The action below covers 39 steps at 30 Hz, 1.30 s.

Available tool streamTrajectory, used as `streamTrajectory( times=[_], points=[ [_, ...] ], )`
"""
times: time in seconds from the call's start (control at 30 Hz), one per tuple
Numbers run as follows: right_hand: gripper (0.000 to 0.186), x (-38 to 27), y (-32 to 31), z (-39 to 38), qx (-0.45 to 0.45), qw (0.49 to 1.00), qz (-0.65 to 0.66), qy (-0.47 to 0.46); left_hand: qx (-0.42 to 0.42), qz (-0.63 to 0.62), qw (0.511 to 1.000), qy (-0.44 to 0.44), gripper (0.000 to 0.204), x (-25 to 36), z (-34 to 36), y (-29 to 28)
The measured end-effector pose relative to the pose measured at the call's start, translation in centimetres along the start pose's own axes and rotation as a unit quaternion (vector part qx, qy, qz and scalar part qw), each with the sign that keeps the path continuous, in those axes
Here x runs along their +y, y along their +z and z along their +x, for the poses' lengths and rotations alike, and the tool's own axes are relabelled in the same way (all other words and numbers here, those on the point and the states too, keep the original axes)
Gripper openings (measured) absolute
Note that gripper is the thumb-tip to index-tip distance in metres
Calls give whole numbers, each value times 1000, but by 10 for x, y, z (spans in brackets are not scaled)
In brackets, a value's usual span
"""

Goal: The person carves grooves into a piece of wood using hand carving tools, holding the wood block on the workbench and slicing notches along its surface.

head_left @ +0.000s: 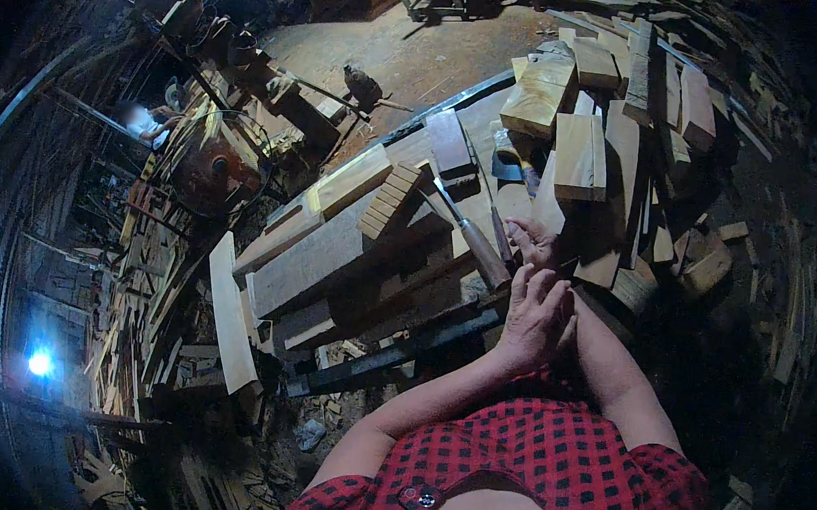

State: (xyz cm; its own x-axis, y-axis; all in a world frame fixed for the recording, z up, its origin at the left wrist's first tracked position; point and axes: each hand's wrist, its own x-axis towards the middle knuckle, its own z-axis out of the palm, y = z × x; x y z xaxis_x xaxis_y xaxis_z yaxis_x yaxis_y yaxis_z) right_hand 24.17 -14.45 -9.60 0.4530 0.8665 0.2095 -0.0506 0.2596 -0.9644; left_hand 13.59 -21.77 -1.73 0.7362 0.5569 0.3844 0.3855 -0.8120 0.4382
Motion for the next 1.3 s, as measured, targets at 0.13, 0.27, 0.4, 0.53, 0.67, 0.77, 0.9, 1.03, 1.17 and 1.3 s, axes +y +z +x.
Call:
streamTrajectory(
  times=[0.13,0.27,0.4,0.53,0.67,0.77,0.9,1.03,1.17,1.3],
  points=[
    [18,-1,0,-5,15,998,62,11,-6,-63,998,-10,52,-1,-8,8],
    [19,12,-3,-2,29,999,17,-6,1,-9,1000,9,51,5,-6,5],
    [23,12,-3,-1,4,1000,4,-7,18,4,1000,-3,50,0,1,-2],
    [22,13,-4,-3,22,999,-23,-13,-11,-38,999,6,49,-1,-5,4],
    [21,17,-4,-2,28,998,-38,-51,-6,-30,1000,-7,49,7,-6,1],
    [20,10,-10,-2,10,1000,1,14,8,11,1000,21,50,7,2,-5],
    [21,14,-4,-2,1,1000,-3,-1,-22,2,997,74,53,-1,-3,2],
    [22,24,0,1,19,1000,-9,-17,-23,8,999,43,54,-4,-9,9],
    [22,15,-12,0,2,998,-43,-53,-7,13,1000,5,52,5,1,-3],
    [22,3,-8,-3,2,999,-50,-6,-13,-26,999,20,52,0,-4,5]
  ],
)
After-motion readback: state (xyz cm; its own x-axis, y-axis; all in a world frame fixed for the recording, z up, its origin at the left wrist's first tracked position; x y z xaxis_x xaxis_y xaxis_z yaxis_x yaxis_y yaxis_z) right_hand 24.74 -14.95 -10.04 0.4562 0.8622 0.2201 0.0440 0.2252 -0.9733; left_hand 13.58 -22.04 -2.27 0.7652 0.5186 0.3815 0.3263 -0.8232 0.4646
